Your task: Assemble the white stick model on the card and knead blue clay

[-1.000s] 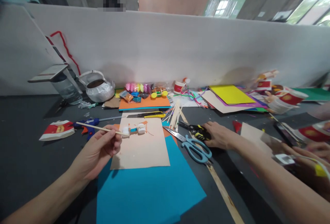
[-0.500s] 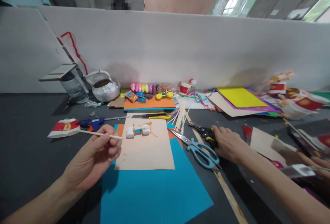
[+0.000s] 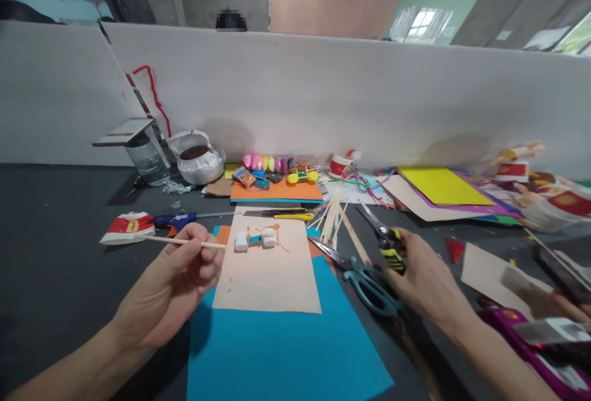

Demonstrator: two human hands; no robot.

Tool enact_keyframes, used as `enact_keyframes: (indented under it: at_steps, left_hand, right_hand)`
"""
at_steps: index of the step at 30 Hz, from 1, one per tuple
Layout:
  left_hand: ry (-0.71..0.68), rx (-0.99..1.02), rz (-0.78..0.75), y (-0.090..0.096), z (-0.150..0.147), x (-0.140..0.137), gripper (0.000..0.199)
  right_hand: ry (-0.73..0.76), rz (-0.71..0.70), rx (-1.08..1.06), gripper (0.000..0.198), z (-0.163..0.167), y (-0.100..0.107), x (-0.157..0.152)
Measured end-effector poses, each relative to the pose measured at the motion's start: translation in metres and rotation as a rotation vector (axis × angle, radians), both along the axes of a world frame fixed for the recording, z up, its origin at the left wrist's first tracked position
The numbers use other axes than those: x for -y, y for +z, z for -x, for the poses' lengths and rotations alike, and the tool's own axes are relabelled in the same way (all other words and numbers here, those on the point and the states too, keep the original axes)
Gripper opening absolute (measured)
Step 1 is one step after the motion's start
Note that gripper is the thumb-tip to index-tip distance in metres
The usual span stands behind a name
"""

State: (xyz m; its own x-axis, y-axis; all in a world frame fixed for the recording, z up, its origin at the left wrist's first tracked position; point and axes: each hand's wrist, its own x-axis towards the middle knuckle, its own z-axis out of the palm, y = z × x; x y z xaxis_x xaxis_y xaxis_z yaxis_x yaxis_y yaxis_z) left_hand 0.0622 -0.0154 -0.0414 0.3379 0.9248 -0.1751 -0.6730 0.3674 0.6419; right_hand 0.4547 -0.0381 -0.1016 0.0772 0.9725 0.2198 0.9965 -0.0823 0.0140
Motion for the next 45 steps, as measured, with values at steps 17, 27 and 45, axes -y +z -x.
enact_keyframes:
  at_steps: [17,27,45]
  left_hand:
    - [0.065,0.003,0.053,0.005,-0.001,0.003,0.033]
    - [0.085,0.029,0.131,0.0,-0.003,0.001,0.035]
    - [0.12,-0.055,0.02,-0.004,-0.003,-0.011,0.027]
  right_hand:
    - [0.694,-0.204,-0.655,0.073,0.2,0.029,-0.004]
    - [0.668,-0.072,-0.817,0.071,0.207,0.028,-0.006]
    - [0.602,-0.038,-0.854,0.058,0.196,0.032,-0.006]
